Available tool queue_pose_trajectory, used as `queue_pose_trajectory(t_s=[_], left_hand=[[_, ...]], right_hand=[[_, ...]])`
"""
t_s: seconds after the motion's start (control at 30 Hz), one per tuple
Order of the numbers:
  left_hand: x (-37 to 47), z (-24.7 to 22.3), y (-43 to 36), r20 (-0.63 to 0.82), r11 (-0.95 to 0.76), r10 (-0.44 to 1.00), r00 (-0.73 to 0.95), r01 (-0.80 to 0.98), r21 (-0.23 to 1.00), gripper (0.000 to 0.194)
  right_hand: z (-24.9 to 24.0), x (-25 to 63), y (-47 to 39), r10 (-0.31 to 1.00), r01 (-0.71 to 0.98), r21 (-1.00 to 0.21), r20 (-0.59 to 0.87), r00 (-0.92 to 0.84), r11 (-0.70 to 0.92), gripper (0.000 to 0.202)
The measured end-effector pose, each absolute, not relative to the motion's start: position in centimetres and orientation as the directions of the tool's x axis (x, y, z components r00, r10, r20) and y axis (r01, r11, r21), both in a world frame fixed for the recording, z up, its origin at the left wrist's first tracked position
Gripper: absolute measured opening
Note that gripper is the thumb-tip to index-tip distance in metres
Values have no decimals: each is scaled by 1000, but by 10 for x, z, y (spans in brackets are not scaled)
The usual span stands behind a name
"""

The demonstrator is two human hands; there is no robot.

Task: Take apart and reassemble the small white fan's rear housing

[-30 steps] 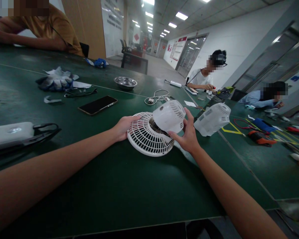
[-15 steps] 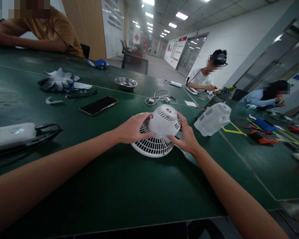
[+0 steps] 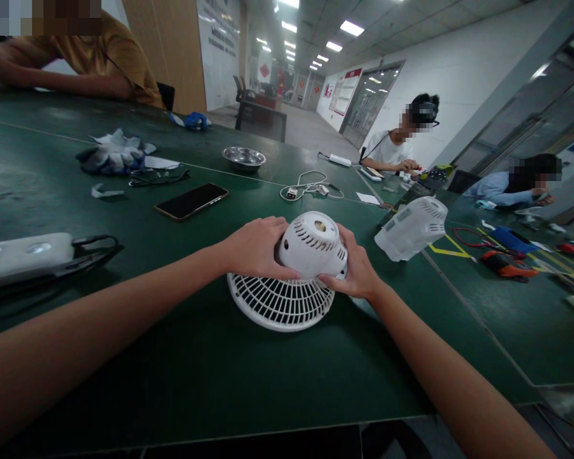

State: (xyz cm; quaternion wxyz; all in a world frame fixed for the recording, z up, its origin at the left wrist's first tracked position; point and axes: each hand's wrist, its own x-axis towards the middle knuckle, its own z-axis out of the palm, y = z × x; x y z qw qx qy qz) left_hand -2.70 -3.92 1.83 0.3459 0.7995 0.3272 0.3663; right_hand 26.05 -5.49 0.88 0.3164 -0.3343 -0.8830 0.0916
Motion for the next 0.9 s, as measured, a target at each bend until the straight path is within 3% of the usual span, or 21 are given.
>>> queue_pose_trajectory(t_s=[0.2,0.3,0.5,0.77,0.9], left_hand=[[-26,20,-40,326,-499,789,520,233,835,49],[-25,21,-41,310,-465,798,517,200,863,49],[-29,21,-38,307,-531,783,542,322,784,52],[-30,22,-39,275,-407,812,515,162,899,55],[-29,22,-39,298,-455,791,534,188,870,55]], right_hand=[[8,260,-53,693,569,-401,485,-534,718,85],[8,260,-54,700,571,-409,488,-522,712,85],[6,259,-55,712,567,-437,505,-487,698,85],[14,257,-60,678,549,-403,514,-526,732,85],[15,258,-64,678,559,-396,530,-509,729,78]])
